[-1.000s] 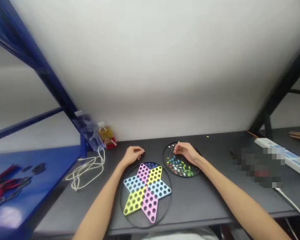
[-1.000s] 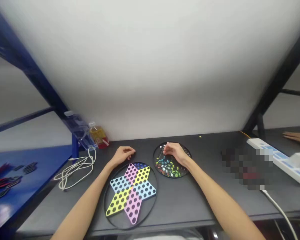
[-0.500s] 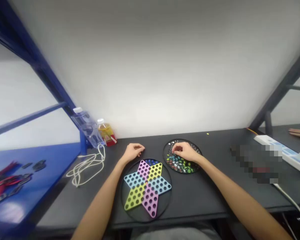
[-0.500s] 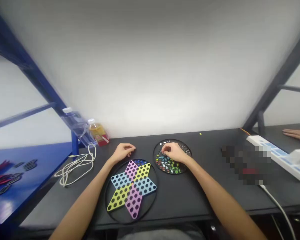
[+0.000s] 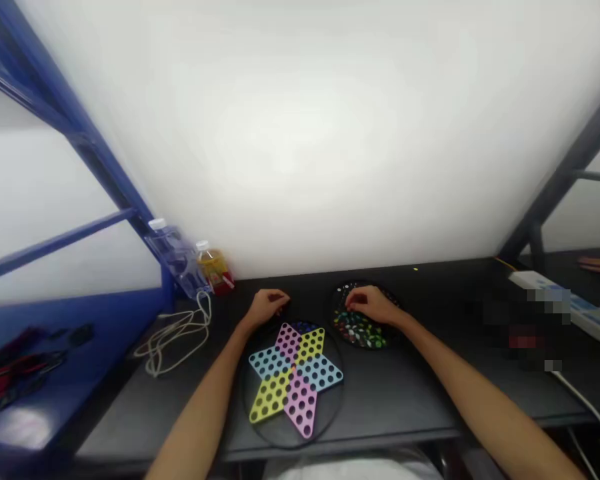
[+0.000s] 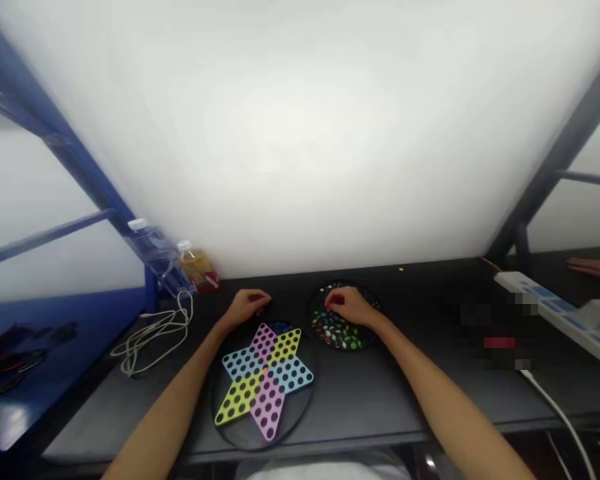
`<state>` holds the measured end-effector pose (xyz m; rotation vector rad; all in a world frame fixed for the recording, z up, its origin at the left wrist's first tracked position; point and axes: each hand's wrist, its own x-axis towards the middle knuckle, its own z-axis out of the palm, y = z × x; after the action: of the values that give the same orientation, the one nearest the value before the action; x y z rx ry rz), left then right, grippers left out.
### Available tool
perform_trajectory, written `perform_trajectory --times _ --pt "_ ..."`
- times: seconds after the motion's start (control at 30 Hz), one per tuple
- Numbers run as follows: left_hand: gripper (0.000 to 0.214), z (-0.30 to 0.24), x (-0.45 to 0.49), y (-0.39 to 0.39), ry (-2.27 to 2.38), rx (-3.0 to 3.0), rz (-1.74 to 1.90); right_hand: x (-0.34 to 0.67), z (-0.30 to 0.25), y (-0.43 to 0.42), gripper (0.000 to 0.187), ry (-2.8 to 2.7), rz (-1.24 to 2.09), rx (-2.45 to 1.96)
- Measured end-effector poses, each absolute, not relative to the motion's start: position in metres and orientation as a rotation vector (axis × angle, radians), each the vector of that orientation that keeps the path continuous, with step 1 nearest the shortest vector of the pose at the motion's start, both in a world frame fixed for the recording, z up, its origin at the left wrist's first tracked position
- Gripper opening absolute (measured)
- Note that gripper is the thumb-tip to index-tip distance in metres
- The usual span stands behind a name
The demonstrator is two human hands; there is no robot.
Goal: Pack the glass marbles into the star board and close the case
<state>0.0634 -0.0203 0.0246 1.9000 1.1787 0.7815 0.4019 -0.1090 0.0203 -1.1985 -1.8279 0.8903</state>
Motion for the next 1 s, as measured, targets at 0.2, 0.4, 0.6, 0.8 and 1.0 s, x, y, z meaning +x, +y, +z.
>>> perform_trajectory --times 0.2,0.4,0.6,0.8,1.0 --pt "0.039 0.023 0.063 -0.019 1.188 1.89 0.777 0.399 0.023 -0.109 0.019 -1.843 0.831 -1.195" --pt "0.039 0.025 0.063 -0.02 1.187 1.884 0.77 0.394 0.026 -0.11 0.028 -1.889 0.821 -1.215" --pt "0.04 0.027 0.065 -0.022 1.171 1.874 0.778 0.393 0.028 -0.112 0.023 -1.904 0.794 -1.227" --pt "0.039 0.027 0.066 -0.022 1.182 1.87 0.777 0.394 0.028 -0.112 0.023 -1.915 0.804 -1.221" --pt "0.039 0.026 0.066 -0.021 1.184 1.864 0.779 0.394 0.031 -0.114 0.023 -1.92 0.813 -1.217"
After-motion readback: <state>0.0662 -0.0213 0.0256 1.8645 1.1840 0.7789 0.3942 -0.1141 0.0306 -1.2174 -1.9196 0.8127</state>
